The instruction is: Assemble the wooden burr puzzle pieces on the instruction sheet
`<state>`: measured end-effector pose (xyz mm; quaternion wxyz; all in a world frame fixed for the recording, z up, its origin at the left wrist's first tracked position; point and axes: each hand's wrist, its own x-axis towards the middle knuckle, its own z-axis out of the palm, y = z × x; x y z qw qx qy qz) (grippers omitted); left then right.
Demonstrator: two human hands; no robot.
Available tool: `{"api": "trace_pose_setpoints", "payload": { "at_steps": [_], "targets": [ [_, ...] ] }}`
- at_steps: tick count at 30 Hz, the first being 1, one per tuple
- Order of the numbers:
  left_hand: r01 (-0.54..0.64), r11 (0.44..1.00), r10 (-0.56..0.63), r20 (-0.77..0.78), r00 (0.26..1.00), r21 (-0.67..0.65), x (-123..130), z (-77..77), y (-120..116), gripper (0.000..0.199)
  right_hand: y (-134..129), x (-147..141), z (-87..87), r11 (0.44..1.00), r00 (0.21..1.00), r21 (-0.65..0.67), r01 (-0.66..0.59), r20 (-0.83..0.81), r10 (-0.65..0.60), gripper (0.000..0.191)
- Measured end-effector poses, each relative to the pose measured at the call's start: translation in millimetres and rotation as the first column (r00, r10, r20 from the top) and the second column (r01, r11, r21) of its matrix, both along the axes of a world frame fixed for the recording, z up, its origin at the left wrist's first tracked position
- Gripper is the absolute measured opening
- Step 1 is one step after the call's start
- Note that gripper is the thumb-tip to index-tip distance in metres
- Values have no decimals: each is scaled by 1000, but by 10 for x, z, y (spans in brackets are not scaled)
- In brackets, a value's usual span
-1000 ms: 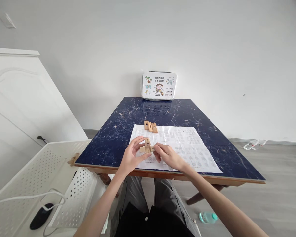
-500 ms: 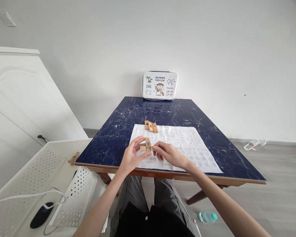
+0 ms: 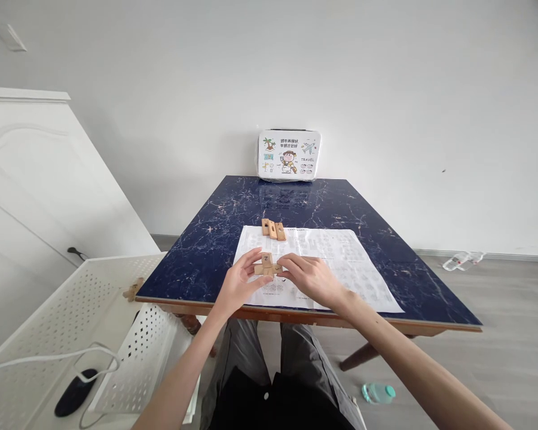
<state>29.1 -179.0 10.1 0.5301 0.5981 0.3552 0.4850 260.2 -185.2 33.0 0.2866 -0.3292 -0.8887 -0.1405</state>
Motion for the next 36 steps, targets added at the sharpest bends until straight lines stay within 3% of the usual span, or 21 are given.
{"api": "trace_pose_setpoints", "payload": {
  "at_steps": [3,6,13,21,26,31,36],
  "targets": [
    [26,999,-25,27,999,-25,1,-1,0,74,-9,27,-23,996,1000,84,-24,5,24,17],
    [44,998,-42,46,998,-40,-1,-1,1,74,-8,45,-56,990,998,129,-62,-7,64,30],
    [46,999,-46,35,998,-10,-5,5,4,73,21,36,-57,994,990,40,-101,-93,105,16],
    [-16,998,21,-92,995,53,35,54,-8,73,53,121,-175,986,993,-166,28,-107,-46,25],
    [-51,994,64,-150,987,93,26,31,-7,57,166,529,-281,967,963,-164,196,-154,-221,26],
    [-56,991,87,-262,961,124,20,45,-22,48,316,1166,-373,869,853,-208,449,-189,-486,27],
    [-36,987,85,-320,943,157,35,75,-46,39,436,1613,-476,626,580,-316,713,-235,-780,23]
  ]
}}
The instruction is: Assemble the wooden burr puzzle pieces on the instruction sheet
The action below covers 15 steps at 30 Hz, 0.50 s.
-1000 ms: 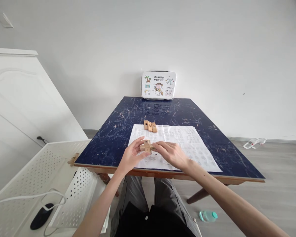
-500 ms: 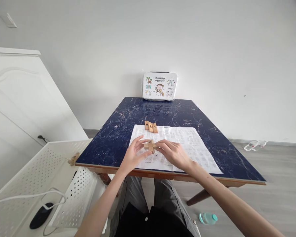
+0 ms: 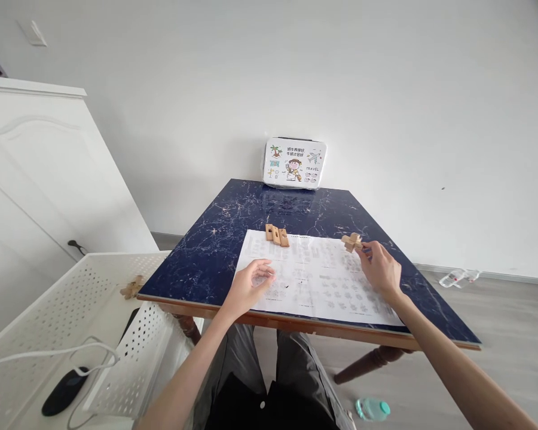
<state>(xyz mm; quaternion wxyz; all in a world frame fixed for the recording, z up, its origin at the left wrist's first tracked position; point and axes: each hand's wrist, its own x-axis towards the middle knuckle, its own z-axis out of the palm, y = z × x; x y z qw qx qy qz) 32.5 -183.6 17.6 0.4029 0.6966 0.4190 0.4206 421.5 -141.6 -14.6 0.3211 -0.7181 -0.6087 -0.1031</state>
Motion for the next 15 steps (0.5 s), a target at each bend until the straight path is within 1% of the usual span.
{"api": "trace_pose_setpoints", "payload": {
  "at_steps": [2,4,6,8,9,11,13,15],
  "targets": [
    [-3,1000,3,-20,1000,19,6,6,-6,36,22,87,-33,995,997,-64,75,-32,-77,23],
    [-7,999,9,-39,999,37,10,11,-9,32,8,123,-59,989,991,-106,108,-65,-115,27],
    [-8,999,11,-55,998,49,9,17,-11,31,-57,101,-76,990,989,-81,116,-79,-123,37],
    [-6,999,10,-72,997,54,7,24,-12,29,-177,15,-83,995,993,-3,103,-60,-103,51],
    [-5,998,10,-81,997,57,7,27,-12,28,-253,-53,-83,996,996,34,84,-42,-82,54],
    [-4,998,10,-96,995,64,8,31,-12,27,-418,-226,-73,998,999,70,8,-54,-4,52],
    [-7,997,15,-105,994,75,12,32,-10,27,-570,-423,-55,990,984,55,-127,-116,133,43],
    [-10,997,20,-119,993,80,18,34,-9,27,-682,-603,-32,966,945,2,-258,-208,253,33]
  ]
}}
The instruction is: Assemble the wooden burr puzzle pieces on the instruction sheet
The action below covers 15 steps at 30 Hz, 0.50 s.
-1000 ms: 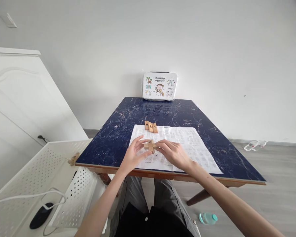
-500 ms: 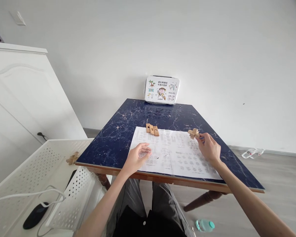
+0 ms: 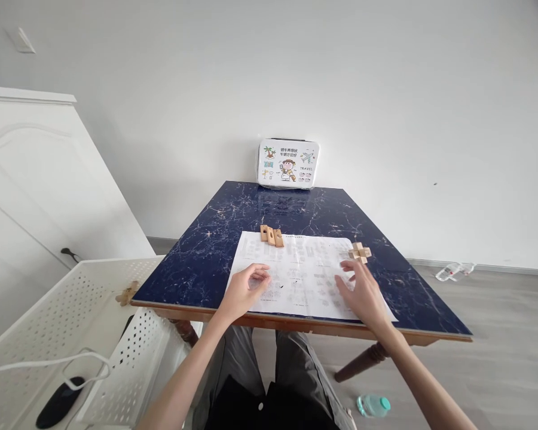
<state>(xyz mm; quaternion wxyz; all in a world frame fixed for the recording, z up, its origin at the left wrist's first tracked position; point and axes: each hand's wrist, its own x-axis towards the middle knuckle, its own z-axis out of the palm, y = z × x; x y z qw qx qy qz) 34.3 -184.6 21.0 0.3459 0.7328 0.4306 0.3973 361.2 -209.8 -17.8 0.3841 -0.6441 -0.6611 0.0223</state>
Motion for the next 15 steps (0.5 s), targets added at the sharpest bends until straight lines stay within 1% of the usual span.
{"api": "trace_pose_setpoints", "payload": {
  "at_steps": [2,3,5,10,15],
  "targets": [
    [0,1000,0,-21,1000,-3,5,7,0,26,-60,-127,21,988,989,-74,-136,-71,131,24],
    [1,1000,-1,-32,999,-5,8,13,-1,26,-74,-164,30,977,979,-94,-191,-84,183,23],
    [-1,1000,0,-44,999,-5,16,29,-2,26,-85,-193,43,963,966,-107,-248,-106,237,25],
    [-19,1000,19,-55,998,0,46,50,-4,29,-106,-149,57,968,961,-106,-229,-184,207,31],
    [11,999,-5,-112,994,50,56,-1,15,28,-124,-163,62,978,956,-96,-185,-250,156,30]
  ]
}}
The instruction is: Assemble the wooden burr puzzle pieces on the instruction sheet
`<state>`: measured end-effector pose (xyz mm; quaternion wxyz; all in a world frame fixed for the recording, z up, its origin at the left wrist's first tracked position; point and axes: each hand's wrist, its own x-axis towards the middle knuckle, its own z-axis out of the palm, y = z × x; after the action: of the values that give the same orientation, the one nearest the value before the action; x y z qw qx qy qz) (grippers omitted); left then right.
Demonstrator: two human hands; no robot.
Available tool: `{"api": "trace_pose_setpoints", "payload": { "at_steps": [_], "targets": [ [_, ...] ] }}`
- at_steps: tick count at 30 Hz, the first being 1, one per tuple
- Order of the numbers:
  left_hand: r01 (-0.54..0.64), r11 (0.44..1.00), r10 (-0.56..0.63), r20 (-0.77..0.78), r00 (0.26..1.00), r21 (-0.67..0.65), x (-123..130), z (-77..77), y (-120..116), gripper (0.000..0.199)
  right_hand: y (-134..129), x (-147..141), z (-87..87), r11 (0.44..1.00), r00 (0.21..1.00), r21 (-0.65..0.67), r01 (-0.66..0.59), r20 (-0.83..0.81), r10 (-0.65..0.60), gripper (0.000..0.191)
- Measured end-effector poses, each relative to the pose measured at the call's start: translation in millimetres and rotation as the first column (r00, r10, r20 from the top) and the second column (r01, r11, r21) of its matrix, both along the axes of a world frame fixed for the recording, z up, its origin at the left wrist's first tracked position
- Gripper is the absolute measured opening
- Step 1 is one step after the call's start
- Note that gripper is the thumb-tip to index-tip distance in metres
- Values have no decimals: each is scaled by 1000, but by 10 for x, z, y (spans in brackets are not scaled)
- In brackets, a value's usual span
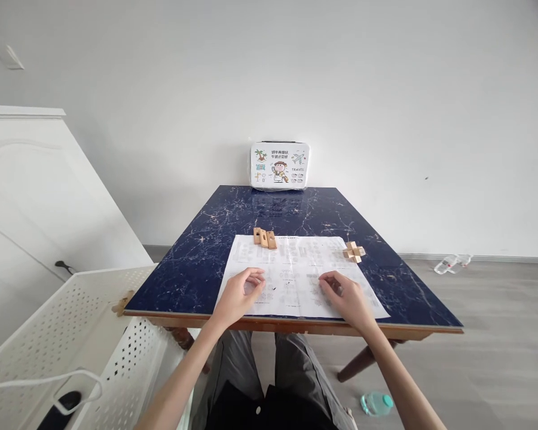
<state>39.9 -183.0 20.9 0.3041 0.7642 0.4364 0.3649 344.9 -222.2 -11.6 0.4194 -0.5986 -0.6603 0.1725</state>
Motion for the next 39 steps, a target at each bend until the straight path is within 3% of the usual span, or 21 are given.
{"api": "trace_pose_setpoints", "payload": {
  "at_steps": [4,7,12,17,23,31,39],
  "targets": [
    [30,985,-3,-155,988,173,82,-15,204,27,12,-16,10,1000,999,10,2,-38,-2,27],
    [-22,957,104,-271,957,288,252,1,554,43,25,-8,21,1000,997,-6,-7,-78,7,26],
    [-86,959,174,-320,931,272,572,-46,1270,76,52,3,17,1000,994,-14,-16,-105,15,25],
    [-117,973,188,-391,901,200,668,-217,1668,71,83,-1,9,999,992,-7,-34,-118,33,24],
    [-37,986,115,-511,852,160,558,-385,1542,70,93,-3,9,999,992,-17,-38,-118,35,26],
    [52,983,65,-598,799,177,376,-356,1224,66,130,-12,-45,999,990,-34,-30,-136,25,25],
    [-148,952,277,-543,792,269,721,-407,1375,77,107,-45,-6,998,990,-58,-26,-140,18,25]
  ]
}}
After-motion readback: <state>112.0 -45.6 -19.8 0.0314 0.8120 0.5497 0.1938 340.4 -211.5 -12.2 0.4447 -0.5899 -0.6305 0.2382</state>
